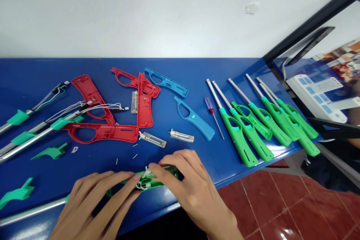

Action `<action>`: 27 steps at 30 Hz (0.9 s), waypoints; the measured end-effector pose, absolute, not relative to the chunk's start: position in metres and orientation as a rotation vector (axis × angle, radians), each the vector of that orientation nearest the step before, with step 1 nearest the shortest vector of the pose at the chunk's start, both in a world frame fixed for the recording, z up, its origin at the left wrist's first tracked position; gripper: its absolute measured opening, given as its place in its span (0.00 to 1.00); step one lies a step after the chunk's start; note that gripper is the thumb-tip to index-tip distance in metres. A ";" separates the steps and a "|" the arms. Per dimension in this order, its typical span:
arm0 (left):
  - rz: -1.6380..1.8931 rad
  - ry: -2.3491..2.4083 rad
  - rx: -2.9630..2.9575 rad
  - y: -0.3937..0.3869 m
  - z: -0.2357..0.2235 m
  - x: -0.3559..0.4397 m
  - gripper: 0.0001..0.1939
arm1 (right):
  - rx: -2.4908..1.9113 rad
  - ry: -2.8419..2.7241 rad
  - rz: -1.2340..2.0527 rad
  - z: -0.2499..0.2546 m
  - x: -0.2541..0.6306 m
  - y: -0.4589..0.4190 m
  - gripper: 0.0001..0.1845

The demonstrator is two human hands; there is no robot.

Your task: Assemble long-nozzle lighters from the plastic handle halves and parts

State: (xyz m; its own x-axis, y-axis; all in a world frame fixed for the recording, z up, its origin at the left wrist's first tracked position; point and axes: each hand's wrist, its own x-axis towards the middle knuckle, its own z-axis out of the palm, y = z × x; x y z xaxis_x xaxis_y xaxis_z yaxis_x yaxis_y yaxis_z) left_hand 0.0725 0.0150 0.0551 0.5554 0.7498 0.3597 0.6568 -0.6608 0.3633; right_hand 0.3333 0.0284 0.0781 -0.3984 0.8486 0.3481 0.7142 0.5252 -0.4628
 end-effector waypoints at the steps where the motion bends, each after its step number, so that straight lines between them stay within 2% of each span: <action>1: 0.738 1.186 2.602 0.015 0.055 0.073 0.22 | -1.260 -2.226 0.324 0.078 0.333 0.028 0.19; 11: 0.702 1.189 2.633 0.014 0.054 0.071 0.22 | -1.234 -2.217 0.365 0.081 0.333 0.030 0.14; 17: 0.686 1.182 2.641 0.014 0.051 0.067 0.28 | -1.230 -2.210 0.366 0.085 0.330 0.032 0.14; 27: 0.668 1.153 2.628 0.013 0.051 0.068 0.27 | -1.222 -2.211 0.346 0.085 0.329 0.033 0.13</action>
